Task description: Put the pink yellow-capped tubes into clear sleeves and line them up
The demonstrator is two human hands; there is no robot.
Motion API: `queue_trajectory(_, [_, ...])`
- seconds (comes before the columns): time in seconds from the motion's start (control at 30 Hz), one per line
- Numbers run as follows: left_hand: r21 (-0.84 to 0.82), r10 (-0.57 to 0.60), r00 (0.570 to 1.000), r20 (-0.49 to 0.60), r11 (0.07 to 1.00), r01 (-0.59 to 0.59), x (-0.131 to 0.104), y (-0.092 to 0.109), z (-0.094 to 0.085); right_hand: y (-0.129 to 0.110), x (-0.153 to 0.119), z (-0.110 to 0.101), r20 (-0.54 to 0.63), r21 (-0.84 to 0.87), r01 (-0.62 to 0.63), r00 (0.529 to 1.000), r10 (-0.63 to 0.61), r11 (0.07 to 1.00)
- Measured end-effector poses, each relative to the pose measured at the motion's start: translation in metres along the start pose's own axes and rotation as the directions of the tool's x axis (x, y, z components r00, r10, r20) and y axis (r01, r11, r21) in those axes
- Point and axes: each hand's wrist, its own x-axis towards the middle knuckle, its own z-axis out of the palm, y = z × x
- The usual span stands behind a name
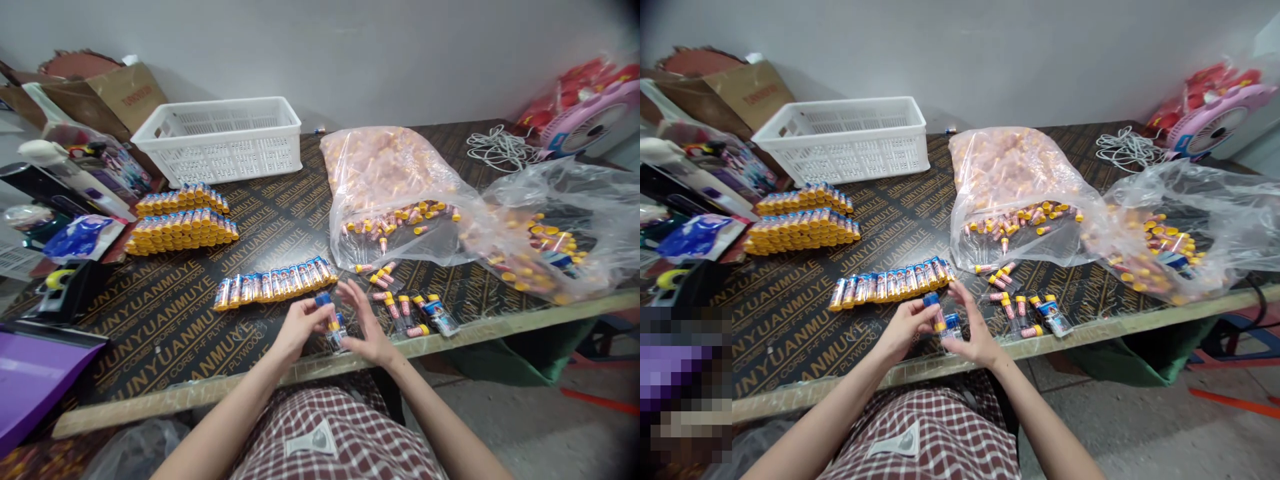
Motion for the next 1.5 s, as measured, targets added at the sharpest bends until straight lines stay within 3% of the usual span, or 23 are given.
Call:
queue_trajectory(0.1, [0.235,0.156,0.986,-0.062,0.962,-0.137,0.028,0.024,-0.013,0.024,0.028,-0.006,-0.157,-0.012,-0.200,0.968,0.196,0.980])
queue_trajectory(0.2, [0.527,0.315,0.933,-0.172,0.830,-0.183,0.059,0.044,-0.021,0.046,0.053,-0.008,-0.247,-0.045,-0.304,0.926,0.285,0.951])
queue_trajectory(0.3, [0.764,0.419,0.885,-0.204,0.633,-0.124,0.082,0.053,-0.021,0.058,0.066,-0.006,-0.259,-0.065,-0.286,0.930,0.260,0.956])
queue_trajectory(0.43, [0.929,0.402,0.902,-0.161,0.371,0.001,0.098,0.055,-0.017,0.064,0.066,-0.004,-0.276,-0.087,-0.290,0.926,0.257,0.953])
queue_trajectory(0.57, [0.971,0.433,0.890,-0.142,0.237,0.039,0.094,0.058,-0.013,0.068,0.064,-0.003,-0.288,-0.117,-0.324,0.916,0.281,0.939])
queue_trajectory(0.63, [0.968,0.505,0.852,-0.142,0.250,0.013,0.083,0.058,-0.010,0.069,0.064,-0.003,-0.295,-0.137,-0.351,0.907,0.300,0.926])
queue_trajectory(0.73, [0.927,0.558,0.821,-0.122,0.359,-0.106,0.057,0.045,-0.005,0.069,0.063,-0.003,-0.301,-0.174,-0.384,0.897,0.323,0.907])
queue_trajectory(0.87, [0.861,0.442,0.894,-0.068,0.479,-0.171,0.025,0.000,-0.005,0.066,0.063,-0.002,-0.297,-0.232,-0.374,0.906,0.300,0.898])
queue_trajectory(0.97, [0.890,0.326,0.945,-0.033,0.439,-0.120,0.014,-0.034,-0.009,0.059,0.061,-0.006,-0.295,-0.296,-0.324,0.926,0.237,0.899])
queue_trajectory(1.07, [0.917,0.270,0.962,-0.035,0.392,-0.077,0.014,-0.052,-0.012,0.048,0.054,-0.020,-0.275,-0.399,-0.260,0.949,0.155,0.879])
queue_trajectory(1.3, [0.928,0.243,0.968,-0.062,0.370,-0.034,0.021,-0.052,-0.014,0.047,0.022,-0.074,-0.288,-0.683,-0.269,0.954,0.089,0.679])
queue_trajectory(1.5, [0.922,0.217,0.972,-0.091,0.387,0.000,0.020,-0.048,-0.016,0.052,0.005,-0.089,-0.261,-0.814,-0.264,0.962,0.081,0.517])
